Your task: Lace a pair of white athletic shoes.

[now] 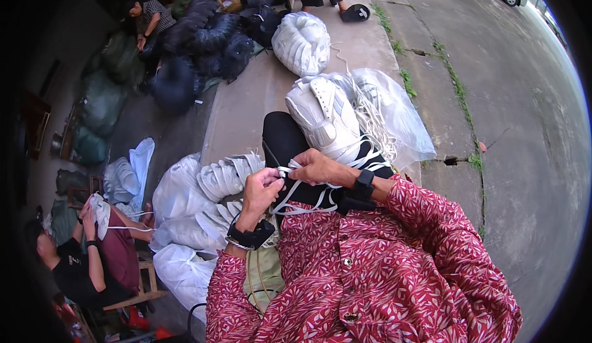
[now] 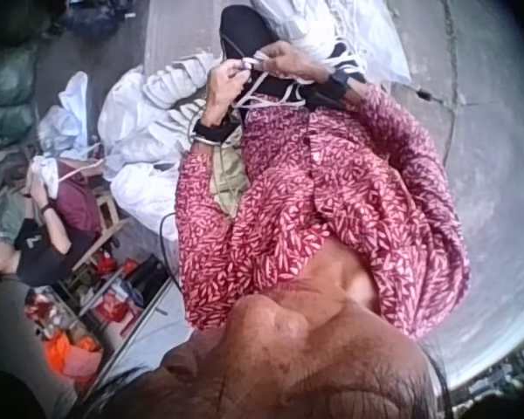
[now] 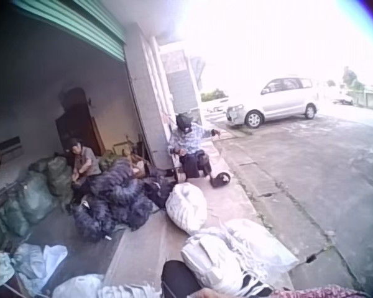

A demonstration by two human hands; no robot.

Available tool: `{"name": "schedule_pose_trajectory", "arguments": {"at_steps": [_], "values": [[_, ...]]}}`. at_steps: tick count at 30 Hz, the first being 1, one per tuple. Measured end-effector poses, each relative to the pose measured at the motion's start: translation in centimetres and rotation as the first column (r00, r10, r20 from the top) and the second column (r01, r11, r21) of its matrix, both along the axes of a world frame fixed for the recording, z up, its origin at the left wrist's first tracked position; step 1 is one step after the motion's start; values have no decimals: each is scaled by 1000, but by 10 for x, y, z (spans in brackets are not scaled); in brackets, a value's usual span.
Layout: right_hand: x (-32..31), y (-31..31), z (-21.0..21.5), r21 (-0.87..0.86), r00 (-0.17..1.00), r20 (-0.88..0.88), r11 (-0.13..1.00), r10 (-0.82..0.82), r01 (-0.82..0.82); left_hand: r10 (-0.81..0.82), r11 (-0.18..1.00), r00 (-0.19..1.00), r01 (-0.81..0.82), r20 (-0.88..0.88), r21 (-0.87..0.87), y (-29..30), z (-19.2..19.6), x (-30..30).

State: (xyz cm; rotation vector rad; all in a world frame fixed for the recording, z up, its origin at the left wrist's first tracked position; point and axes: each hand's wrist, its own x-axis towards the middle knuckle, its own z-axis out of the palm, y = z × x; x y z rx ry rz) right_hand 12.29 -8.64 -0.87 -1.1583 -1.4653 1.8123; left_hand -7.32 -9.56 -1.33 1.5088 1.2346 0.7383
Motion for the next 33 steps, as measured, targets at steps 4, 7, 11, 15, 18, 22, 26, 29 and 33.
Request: {"name": "schedule_pose_trajectory", "arguments": {"at_steps": [4, 7, 11, 15, 18, 22, 26, 29, 33], "values": [[1, 4, -1, 112, 993, -54, 987, -107, 112, 1, 1000, 999, -2, -47, -13, -1, -3, 0], [1, 3, 11, 134, 985, -78, 977, -155, 164, 23, 1000, 997, -24, -78, -4, -2, -4, 3], [1, -2, 25, 182, 989, -66, 973, -130, 140, 22, 1000, 997, -21, -69, 10, 0, -12, -1], [-3, 1, 17, 405, 949, -68, 861, -307, 307, 29, 1000, 997, -29, -72, -7, 1, -11, -1], [-3, -3, 14, 611, 958, 63, 770, -281, 185, 59, 994, 997, -54, 52, -99, -1, -2, 2], [-12, -13, 6, 571, 957, 210, 819, -202, 48, 75, 994, 995, -69, 71, -82, -4, 6, 2], [-19, -13, -4, 567, 954, 163, 815, -253, 119, 35, 999, 998, -34, 52, -21, -2, -1, 2], [-20, -9, -8, 502, 959, 139, 852, -248, 148, 30, 999, 999, -30, 33, -12, -1, -1, 3], [-21, -9, -8, 293, 979, 30, 939, -199, 182, 37, 999, 999, -37, -7, 9, -1, -6, 3]]}}
